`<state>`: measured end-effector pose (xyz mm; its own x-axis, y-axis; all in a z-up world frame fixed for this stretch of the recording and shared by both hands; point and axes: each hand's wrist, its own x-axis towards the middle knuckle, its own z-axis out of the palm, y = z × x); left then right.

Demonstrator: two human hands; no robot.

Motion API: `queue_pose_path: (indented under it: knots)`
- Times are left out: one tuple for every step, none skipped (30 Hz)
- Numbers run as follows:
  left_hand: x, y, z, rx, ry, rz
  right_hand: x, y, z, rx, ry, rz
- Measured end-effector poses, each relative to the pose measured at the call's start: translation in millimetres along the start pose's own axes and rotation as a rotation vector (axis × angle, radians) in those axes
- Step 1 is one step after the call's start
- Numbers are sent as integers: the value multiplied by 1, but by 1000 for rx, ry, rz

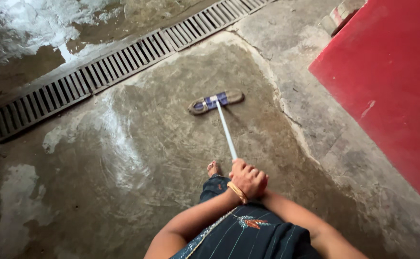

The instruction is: The person cleans a concrete floor using a handmade mop composed of a long pole and a plastic bottle with cloth attached, pushing water across the surface toward a drainage grate.

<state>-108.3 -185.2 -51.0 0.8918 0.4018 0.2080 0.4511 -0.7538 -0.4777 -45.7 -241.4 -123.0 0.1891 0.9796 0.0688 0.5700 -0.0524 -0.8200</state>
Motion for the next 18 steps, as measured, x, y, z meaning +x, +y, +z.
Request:
queue_pose_path:
  knots:
    - [13,1,11,36,36,-20,12,6,-4,-8,2,11]
    - [24,0,20,75,72,-43,24,11,-6,-23,-1,10]
    - [38,-6,29,-39,168,-51,39,17,-12,-38,-6,12]
    - [53,-15,36,-226,281,-20,56,24,-19,-58,-8,8]
    - [62,-32,44,-632,435,70,70,30,-22,-73,-15,15]
    - [74,-51,51,-792,495,157,86,36,-25,-88,-24,18]
    - [87,-74,57,-950,553,246,103,43,-30,-101,-28,21]
    - [104,-94,62,-1108,610,336,123,50,-34,-121,-35,26]
    - [124,-111,66,-1124,634,331,143,56,-38,-137,-38,31]
    - [144,-127,69,-1140,658,326,166,65,-45,-156,-37,38]
    - [163,-140,74,-1158,682,320,189,72,-50,-177,-42,39]
    - [183,-151,79,-1161,700,303,212,81,-56,-197,-38,45]
    - [203,-164,86,-1160,720,287,238,89,-62,-217,-37,46]
    - [223,-176,94,-1159,741,271,265,97,-68,-244,-28,51]
    - [243,-185,102,-1178,744,270,287,105,-74,-267,-20,59]
    - [262,-194,111,-1196,746,269,309,113,-81,-289,-9,66]
    - [281,-202,119,-1218,749,269,331,121,-88,-319,5,74]
    - [300,-209,128,-1227,727,271,350,128,-96,-342,22,89]
